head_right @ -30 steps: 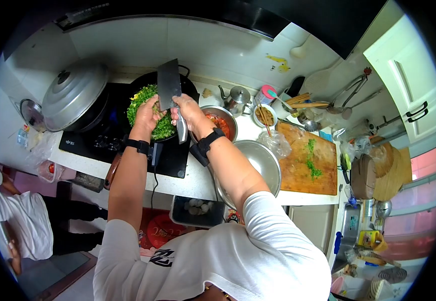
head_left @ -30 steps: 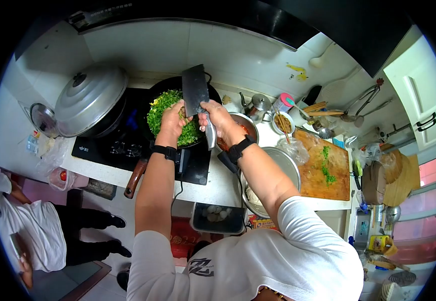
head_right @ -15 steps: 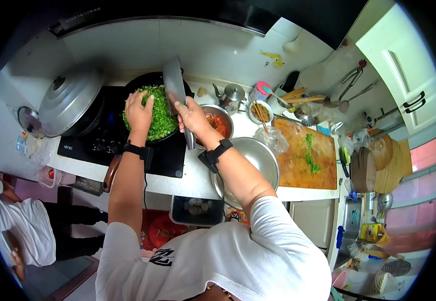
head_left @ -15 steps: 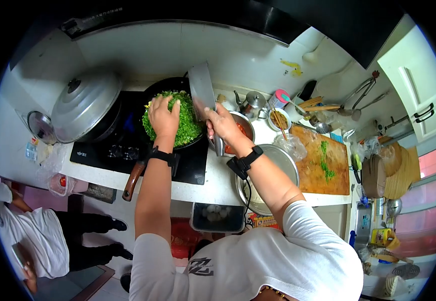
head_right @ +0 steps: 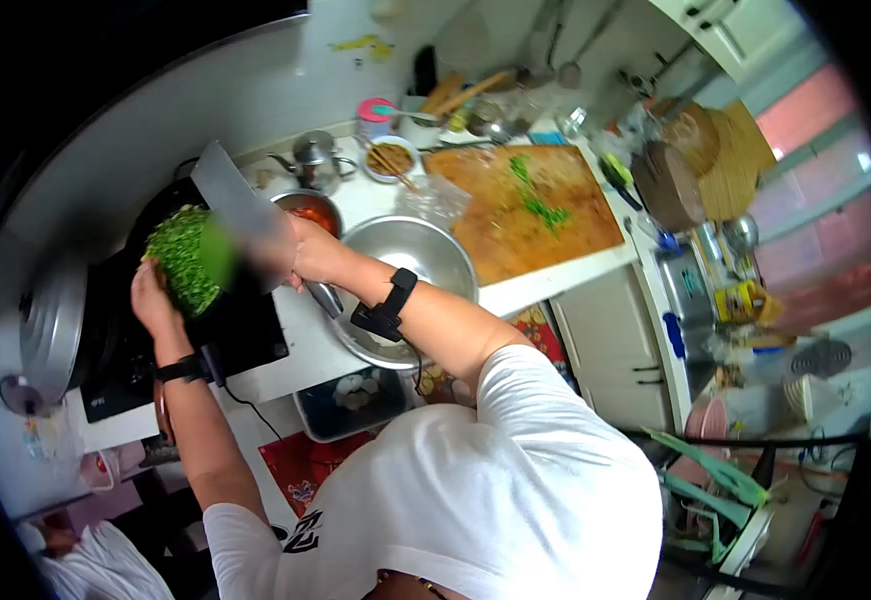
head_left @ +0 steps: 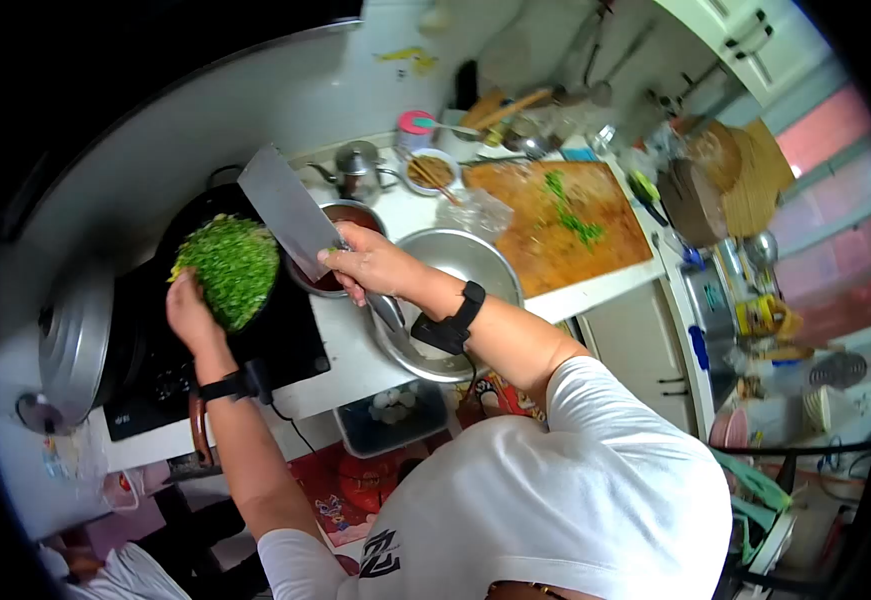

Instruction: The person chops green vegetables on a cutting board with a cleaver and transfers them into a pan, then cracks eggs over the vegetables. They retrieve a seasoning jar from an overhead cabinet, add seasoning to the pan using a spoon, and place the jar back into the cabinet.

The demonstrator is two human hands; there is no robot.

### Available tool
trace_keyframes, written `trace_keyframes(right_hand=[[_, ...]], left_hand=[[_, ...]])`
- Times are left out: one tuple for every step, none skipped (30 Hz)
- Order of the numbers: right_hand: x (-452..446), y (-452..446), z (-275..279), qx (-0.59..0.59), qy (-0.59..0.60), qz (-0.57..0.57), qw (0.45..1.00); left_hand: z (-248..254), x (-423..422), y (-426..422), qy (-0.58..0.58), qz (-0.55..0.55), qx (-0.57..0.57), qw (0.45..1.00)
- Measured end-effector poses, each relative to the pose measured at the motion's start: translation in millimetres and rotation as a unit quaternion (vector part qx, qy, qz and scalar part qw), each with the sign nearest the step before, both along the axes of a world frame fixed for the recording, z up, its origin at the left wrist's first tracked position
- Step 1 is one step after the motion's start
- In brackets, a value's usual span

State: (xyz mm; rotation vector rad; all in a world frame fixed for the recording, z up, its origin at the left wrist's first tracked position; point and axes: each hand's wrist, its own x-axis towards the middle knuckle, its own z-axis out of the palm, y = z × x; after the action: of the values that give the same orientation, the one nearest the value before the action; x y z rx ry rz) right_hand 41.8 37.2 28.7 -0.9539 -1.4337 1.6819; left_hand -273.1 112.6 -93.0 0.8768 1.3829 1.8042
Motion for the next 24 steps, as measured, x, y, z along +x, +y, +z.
trace_keyframes(right_hand=[[16, -8, -4, 0.002, 0.018, -0.005, 1.0], [34, -18, -4, 0.0, 0.019, -0.012, 1.0], [56, -30, 0, -0.023, 0.001, -0.033, 0.999], [77, -40, 2, -0.045, -0.015, -0.052, 0.998], [102, -47, -6, -0.04, -0.019, -0.067, 0.997], [130, -54, -17, -0.035, -0.021, -0.082, 0.996], [156, -62, -20, -0.043, -0.021, -0.107, 0.993], [184, -70, -23, -0.05, -0.021, -0.131, 0.99], [218, -74, -34, -0.026, -0.072, -0.154, 0.985], [252, -79, -45, -0.004, -0.122, -0.173, 0.977], [286, -85, -50, -0.016, -0.137, -0.194, 0.971], [321, -92, -61, 0.073, -0.193, -0.229, 0.951], [357, -94, -69, 0.11, -0.308, -0.231, 0.916], [391, -95, -85, 0.151, -0.305, -0.249, 0.907], [425, -96, -100, 0.191, -0.304, -0.267, 0.894], [455, -99, -108, 0.173, -0.353, -0.283, 0.875], [486, -103, -116, 0.098, -0.426, -0.271, 0.858], [508, -109, -115, 0.094, -0.427, -0.281, 0.854], [528, -115, -115, 0.092, -0.431, -0.291, 0.849], [545, -120, -122, 0.087, -0.431, -0.288, 0.851], [561, -123, -132, 0.065, -0.398, -0.312, 0.86], [575, -126, -140, 0.044, -0.364, -0.334, 0.868], [586, -128, -145, 0.042, -0.367, -0.322, 0.872], [595, -129, -149, 0.035, -0.382, -0.319, 0.867]], left_hand=[[11, 0, -3, -0.119, -0.025, -0.02, 0.992], [9, -7, -2, -0.242, -0.031, -0.021, 0.969], [5, -16, 0, -0.361, -0.033, -0.022, 0.932], [2, -21, -1, -0.427, -0.029, -0.006, 0.904], [2, -25, -4, -0.49, -0.024, 0.012, 0.871], [3, -26, -10, -0.517, -0.002, 0.02, 0.856], [11, -22, -19, -0.536, -0.001, 0.035, 0.843], [18, -15, -29, -0.542, 0.009, 0.054, 0.839], [27, -6, -44, -0.547, 0.02, 0.072, 0.834], [37, 4, -62, -0.554, 0.016, 0.084, 0.828], [50, 22, -84, -0.547, 0.025, 0.09, 0.832], [62, 42, -108, -0.528, 0.036, 0.086, 0.844], [72, 61, -132, -0.509, 0.049, 0.083, 0.855], [78, 80, -156, -0.5, 0.064, 0.088, 0.859], [82, 99, -181, -0.49, 0.077, 0.091, 0.863], [87, 122, -206, -0.479, 0.09, 0.092, 0.868], [86, 136, -230, -0.471, 0.085, 0.094, 0.873], [91, 160, -253, -0.489, 0.097, 0.086, 0.862], [84, 169, -275, -0.511, 0.065, 0.086, 0.853], [79, 181, -291, -0.505, 0.037, 0.09, 0.857], [78, 202, -307, -0.502, 0.016, 0.096, 0.86], [76, 223, -322, -0.5, -0.01, 0.092, 0.861], [78, 247, -331, -0.498, -0.036, 0.09, 0.862], [76, 266, -341, -0.507, 0.002, 0.06, 0.86]])
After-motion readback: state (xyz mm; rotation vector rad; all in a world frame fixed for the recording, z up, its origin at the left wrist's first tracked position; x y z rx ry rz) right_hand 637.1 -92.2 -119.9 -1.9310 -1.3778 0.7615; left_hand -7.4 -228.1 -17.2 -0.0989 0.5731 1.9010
